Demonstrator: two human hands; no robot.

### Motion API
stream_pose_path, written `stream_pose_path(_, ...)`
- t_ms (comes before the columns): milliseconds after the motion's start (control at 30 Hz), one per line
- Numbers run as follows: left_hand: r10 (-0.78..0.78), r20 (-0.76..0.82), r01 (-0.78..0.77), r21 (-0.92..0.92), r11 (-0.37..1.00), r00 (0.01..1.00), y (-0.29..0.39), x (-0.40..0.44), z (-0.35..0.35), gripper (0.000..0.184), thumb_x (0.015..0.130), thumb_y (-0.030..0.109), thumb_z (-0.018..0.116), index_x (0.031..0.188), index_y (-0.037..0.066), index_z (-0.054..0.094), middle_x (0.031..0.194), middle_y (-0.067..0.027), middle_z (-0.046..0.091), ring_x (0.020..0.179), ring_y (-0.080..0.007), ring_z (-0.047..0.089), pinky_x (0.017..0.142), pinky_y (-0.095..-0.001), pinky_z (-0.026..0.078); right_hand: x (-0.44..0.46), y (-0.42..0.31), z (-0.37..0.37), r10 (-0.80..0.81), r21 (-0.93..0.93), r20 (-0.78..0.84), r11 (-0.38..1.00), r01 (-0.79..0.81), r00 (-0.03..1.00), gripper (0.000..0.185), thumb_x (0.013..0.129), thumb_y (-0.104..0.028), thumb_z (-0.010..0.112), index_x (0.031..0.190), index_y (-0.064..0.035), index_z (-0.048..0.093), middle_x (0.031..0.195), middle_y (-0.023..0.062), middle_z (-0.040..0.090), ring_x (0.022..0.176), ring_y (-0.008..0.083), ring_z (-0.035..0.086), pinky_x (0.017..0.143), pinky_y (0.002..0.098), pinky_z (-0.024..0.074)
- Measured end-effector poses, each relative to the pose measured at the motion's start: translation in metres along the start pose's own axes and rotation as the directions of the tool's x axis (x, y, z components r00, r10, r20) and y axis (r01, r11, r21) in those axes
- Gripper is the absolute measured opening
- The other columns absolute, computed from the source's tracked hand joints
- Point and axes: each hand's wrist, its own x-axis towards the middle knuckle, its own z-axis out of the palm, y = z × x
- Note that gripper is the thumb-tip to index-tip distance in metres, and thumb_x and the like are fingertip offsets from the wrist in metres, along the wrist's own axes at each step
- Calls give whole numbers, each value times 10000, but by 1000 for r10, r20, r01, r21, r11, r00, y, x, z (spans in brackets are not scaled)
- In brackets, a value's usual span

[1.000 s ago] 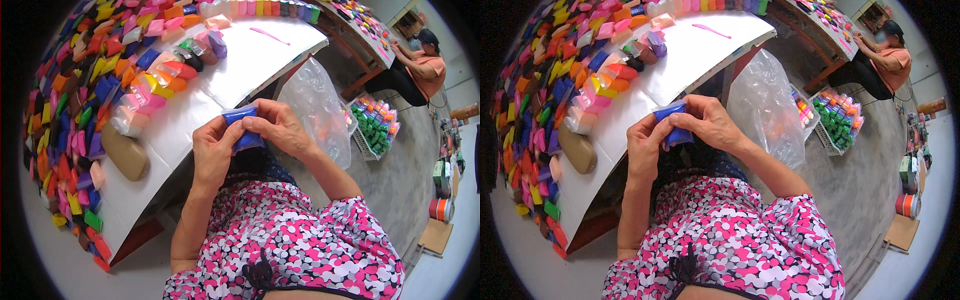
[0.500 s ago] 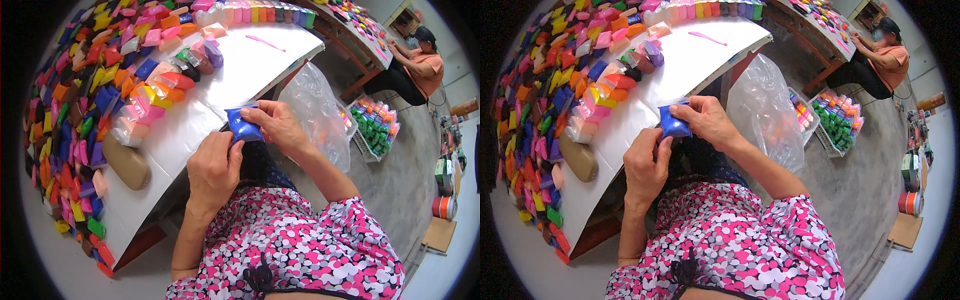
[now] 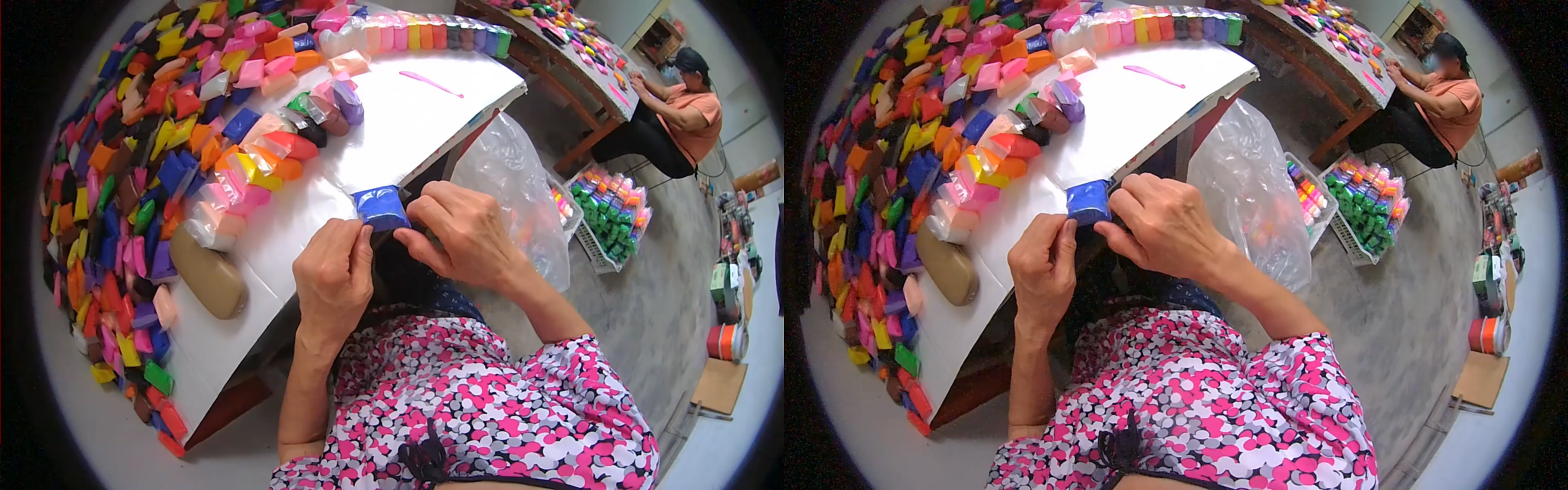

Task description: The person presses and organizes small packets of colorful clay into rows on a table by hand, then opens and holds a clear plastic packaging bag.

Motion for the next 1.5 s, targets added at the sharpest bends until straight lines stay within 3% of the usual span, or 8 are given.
stream_pose_path(233,41,13,-41,-7,999,999,-5,2,-5,64,836,-15,625,826,-18,563,701,-146,530,625,-325,539,561,-404,417,5,9,13,-92,72,-24,993,93,995,161,795,-135,680,742,-46,557,706,78,545,648,247,590,558,362,480)
stream_pose_path(333,70,29,-69,-38,997,997,-10,1,-6,64,860,-21,622,834,-30,565,662,-107,484,548,-214,451,514,-335,357,7,10,13,-116,89,-12,989,117,993,154,771,-111,684,724,-48,552,691,71,550,632,244,592,544,363,479)
stream_pose_path(700,169,2,-168,89,982,986,-13,-4,-1,111,771,-44,639,782,4,539,679,-125,496,624,-305,521,545,-398,422,1,10,16,-222,-54,-83,974,218,971,195,686,-94,701,681,-70,508,663,55,512,570,212,540,512,332,447)
stream_pose_path(900,254,-146,-247,64,967,956,-15,-1,3,137,781,-68,629,907,-35,586,778,-156,580,669,-312,555,572,-377,449,0,10,6,28,319,-10,947,-24,1000,149,807,-143,674,749,-43,581,703,40,554,595,173,553,528,300,442)
stream_pose_path(1000,260,-223,-254,58,966,939,-13,1,4,152,800,-66,627,948,-47,595,819,-169,607,694,-319,578,592,-370,464,-1,14,11,471,686,201,559,-467,859,208,905,-218,627,886,-11,635,758,1,590,611,89,527,526,252,420)
stream_pose_path(1233,251,-285,-272,-36,962,925,-11,13,18,135,837,-59,620,968,-40,601,824,-167,617,700,-321,591,614,-363,479,20,21,5,276,872,477,-272,-408,835,442,882,-168,663,1251,35,528,927,35,616,661,33,495,518,157,382)
stream_pose_path(1433,85,-211,-120,-157,980,974,-8,31,20,141,883,-26,591,1023,-26,604,866,-152,614,686,-267,593,602,-343,477,34,37,2,237,907,419,-137,-397,876,640,812,-86,708,1371,46,425,1203,184,607,692,58,577,579,172,480)
stream_pose_path(1500,-27,-168,2,-148,989,985,0,36,14,154,890,-22,579,1041,-27,607,898,-144,612,687,-241,593,591,-332,473,46,50,4,307,892,294,253,-375,905,633,816,-89,714,1371,30,435,1202,161,604,781,89,605,657,214,516)
